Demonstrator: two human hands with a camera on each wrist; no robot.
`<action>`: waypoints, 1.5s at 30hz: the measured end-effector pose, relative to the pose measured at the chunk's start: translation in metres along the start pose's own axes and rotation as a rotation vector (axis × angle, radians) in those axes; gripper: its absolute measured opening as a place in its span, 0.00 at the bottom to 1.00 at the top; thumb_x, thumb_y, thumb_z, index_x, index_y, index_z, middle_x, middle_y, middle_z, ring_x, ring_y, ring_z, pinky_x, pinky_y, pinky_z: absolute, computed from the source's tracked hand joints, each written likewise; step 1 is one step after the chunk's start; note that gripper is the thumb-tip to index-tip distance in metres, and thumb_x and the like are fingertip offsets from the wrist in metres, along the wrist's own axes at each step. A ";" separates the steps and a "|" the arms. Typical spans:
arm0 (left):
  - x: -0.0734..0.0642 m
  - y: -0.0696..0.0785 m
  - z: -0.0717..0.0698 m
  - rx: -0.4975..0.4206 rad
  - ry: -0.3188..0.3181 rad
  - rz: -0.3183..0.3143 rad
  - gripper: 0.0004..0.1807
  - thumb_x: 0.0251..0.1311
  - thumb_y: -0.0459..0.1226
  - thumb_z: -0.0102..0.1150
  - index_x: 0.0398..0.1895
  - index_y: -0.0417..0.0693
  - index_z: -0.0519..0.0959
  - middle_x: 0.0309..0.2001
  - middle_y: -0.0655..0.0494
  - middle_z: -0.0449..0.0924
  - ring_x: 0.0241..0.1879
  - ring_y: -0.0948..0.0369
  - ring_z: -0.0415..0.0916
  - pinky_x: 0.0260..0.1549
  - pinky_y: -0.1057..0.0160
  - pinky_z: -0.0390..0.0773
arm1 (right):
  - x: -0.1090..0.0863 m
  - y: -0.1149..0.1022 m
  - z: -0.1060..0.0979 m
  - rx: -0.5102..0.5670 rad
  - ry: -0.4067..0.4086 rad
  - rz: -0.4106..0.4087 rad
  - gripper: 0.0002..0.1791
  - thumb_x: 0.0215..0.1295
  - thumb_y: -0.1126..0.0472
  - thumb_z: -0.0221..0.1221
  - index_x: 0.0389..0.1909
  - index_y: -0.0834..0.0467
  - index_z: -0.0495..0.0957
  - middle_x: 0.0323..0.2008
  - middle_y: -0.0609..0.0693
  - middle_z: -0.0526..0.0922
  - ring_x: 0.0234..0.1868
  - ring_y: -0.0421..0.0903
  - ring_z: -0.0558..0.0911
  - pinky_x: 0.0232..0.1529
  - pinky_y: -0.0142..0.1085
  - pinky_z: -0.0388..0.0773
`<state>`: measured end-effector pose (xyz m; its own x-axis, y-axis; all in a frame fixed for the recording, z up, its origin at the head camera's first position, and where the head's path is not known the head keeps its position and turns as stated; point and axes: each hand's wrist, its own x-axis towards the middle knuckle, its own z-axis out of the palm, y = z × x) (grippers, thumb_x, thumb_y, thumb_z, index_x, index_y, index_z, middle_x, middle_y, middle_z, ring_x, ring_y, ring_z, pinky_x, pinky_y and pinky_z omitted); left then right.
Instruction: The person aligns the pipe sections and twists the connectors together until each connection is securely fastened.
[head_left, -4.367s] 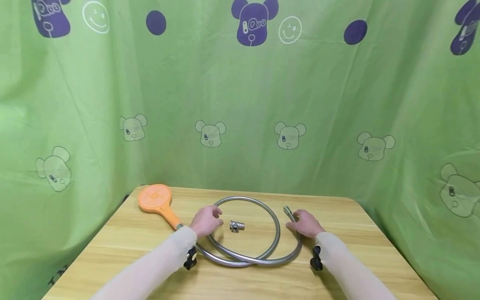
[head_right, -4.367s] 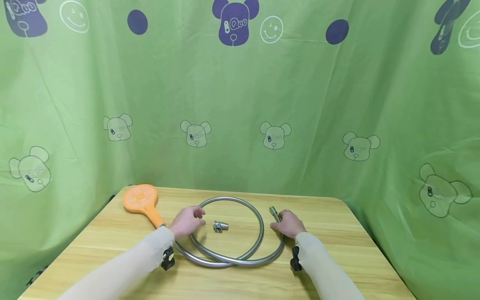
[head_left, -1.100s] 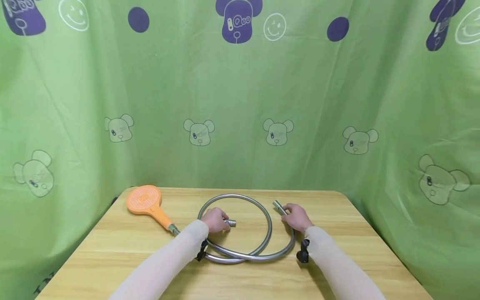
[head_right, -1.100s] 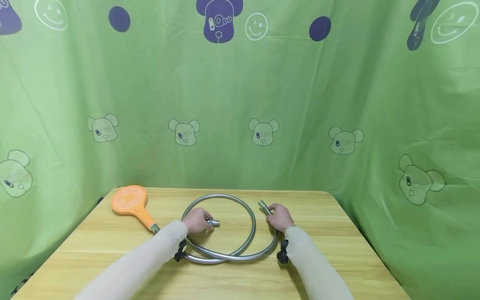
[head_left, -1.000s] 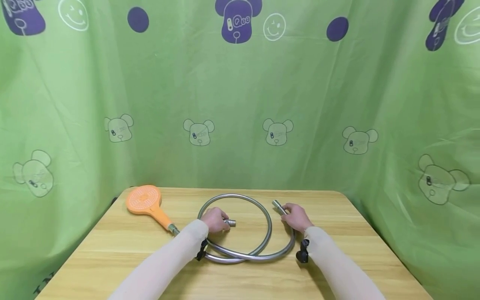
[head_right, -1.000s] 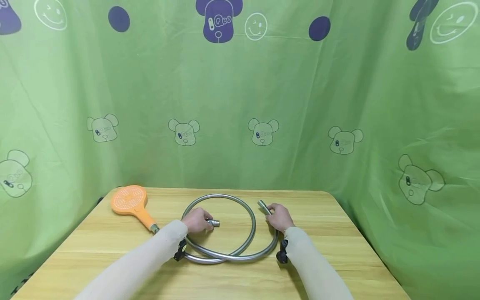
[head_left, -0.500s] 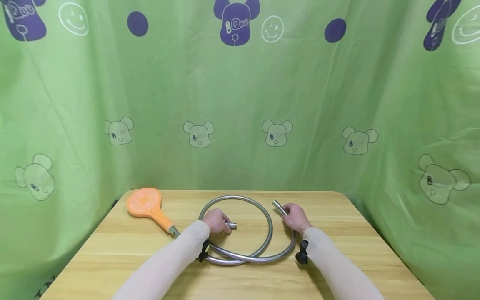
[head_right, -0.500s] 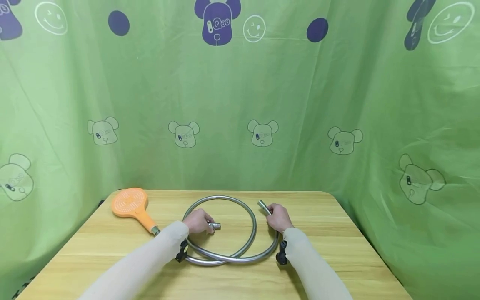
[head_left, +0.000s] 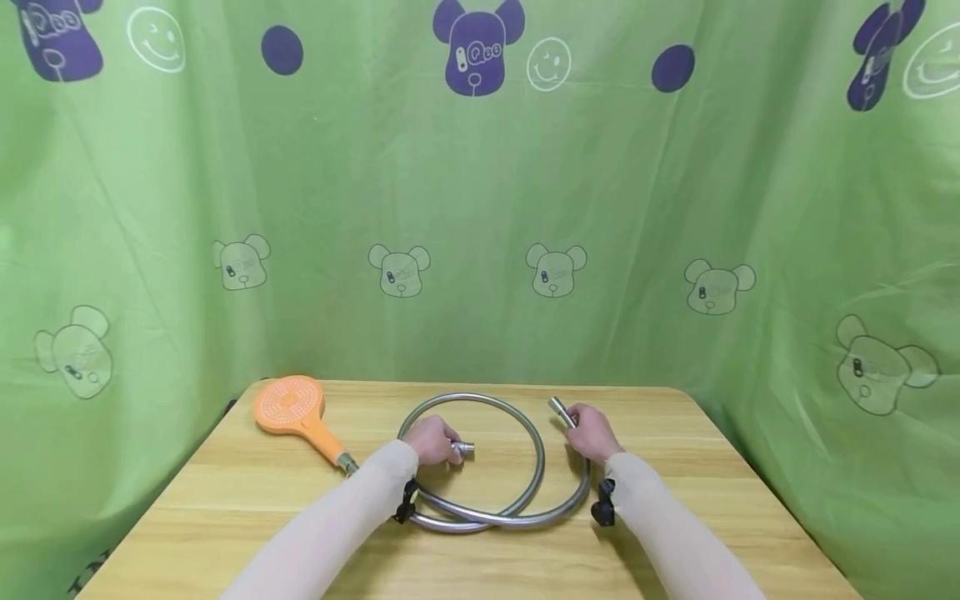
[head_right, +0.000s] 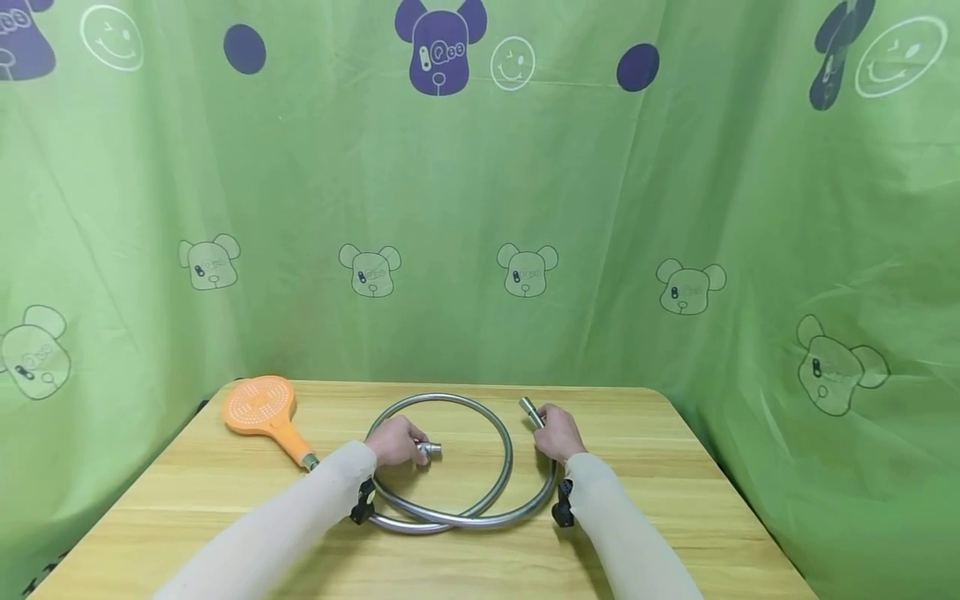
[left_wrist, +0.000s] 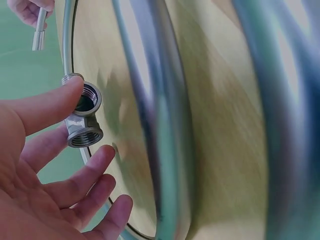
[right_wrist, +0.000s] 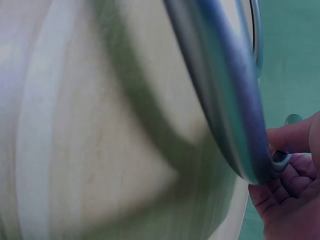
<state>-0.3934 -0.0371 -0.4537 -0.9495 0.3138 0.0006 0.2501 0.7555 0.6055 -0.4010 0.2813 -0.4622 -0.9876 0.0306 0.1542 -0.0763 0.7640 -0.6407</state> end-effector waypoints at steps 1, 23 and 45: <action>0.000 0.000 -0.001 0.001 -0.002 0.000 0.14 0.43 0.37 0.78 0.37 0.51 0.89 0.40 0.56 0.89 0.41 0.58 0.78 0.48 0.54 0.77 | 0.001 0.000 0.000 -0.006 -0.001 -0.002 0.21 0.55 0.75 0.58 0.52 0.72 0.75 0.35 0.60 0.80 0.36 0.52 0.78 0.36 0.42 0.81; -0.006 0.000 -0.012 0.044 0.033 -0.016 0.15 0.44 0.38 0.78 0.39 0.50 0.89 0.44 0.55 0.89 0.52 0.52 0.80 0.59 0.50 0.73 | 0.007 0.001 -0.009 0.071 -0.027 0.034 0.19 0.67 0.59 0.61 0.51 0.70 0.75 0.29 0.54 0.77 0.28 0.47 0.75 0.27 0.36 0.74; -0.008 0.001 -0.016 0.043 0.037 -0.023 0.15 0.44 0.38 0.78 0.38 0.50 0.89 0.44 0.55 0.89 0.50 0.53 0.80 0.56 0.52 0.75 | 0.013 -0.015 -0.007 0.043 0.025 -0.004 0.16 0.64 0.71 0.55 0.51 0.75 0.75 0.39 0.64 0.80 0.36 0.53 0.78 0.33 0.39 0.77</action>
<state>-0.3883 -0.0485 -0.4404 -0.9613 0.2750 0.0165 0.2349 0.7870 0.5705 -0.4114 0.2749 -0.4455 -0.9836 0.0434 0.1752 -0.0871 0.7361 -0.6713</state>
